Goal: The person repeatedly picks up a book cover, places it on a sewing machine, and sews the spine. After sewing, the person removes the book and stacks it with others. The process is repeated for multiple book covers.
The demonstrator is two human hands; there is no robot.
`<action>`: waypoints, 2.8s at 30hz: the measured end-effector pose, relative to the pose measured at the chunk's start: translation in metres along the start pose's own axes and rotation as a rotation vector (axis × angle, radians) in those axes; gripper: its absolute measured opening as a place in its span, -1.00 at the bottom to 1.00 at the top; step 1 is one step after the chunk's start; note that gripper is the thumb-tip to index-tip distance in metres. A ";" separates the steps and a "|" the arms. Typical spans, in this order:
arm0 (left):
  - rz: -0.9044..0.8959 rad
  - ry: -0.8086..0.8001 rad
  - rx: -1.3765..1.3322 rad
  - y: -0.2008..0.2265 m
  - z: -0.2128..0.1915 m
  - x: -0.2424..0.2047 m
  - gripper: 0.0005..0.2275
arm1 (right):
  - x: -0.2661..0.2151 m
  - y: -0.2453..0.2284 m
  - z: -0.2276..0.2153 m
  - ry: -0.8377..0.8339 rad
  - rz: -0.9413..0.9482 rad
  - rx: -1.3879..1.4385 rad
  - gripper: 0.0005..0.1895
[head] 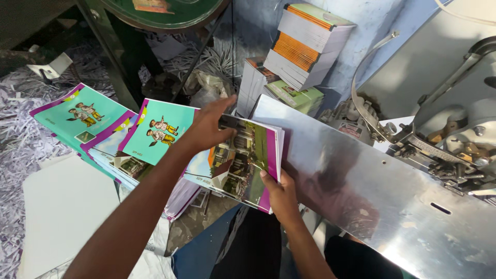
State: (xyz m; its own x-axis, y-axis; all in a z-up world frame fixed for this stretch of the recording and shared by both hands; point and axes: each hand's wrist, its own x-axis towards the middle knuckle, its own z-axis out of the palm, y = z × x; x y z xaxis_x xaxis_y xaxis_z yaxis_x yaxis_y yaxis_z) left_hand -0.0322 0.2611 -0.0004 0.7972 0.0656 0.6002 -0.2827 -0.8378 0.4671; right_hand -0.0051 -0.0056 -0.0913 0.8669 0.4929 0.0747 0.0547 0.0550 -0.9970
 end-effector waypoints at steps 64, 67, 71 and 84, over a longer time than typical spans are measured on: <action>-0.098 -0.214 0.178 0.057 0.000 0.026 -0.50 | -0.086 -0.007 -0.153 0.384 -0.067 0.088 -0.75; -0.158 -0.145 0.237 0.038 -0.013 0.027 -0.44 | -0.097 -0.010 -0.169 0.466 0.037 0.211 -0.75; -0.213 -0.048 0.350 0.008 -0.031 0.031 -0.43 | -0.106 -0.016 -0.184 0.478 0.024 0.222 -0.75; -0.509 0.264 -0.306 -0.077 -0.060 0.021 -0.47 | -0.108 -0.048 -0.185 0.577 0.133 0.301 -0.71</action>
State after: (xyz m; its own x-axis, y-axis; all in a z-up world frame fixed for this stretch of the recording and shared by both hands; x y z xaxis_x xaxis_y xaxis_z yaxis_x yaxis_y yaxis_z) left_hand -0.0261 0.3600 0.0151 0.7249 0.5773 0.3758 -0.0739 -0.4772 0.8757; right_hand -0.0100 -0.2222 -0.0550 0.9875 -0.0272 -0.1555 -0.1398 0.3071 -0.9414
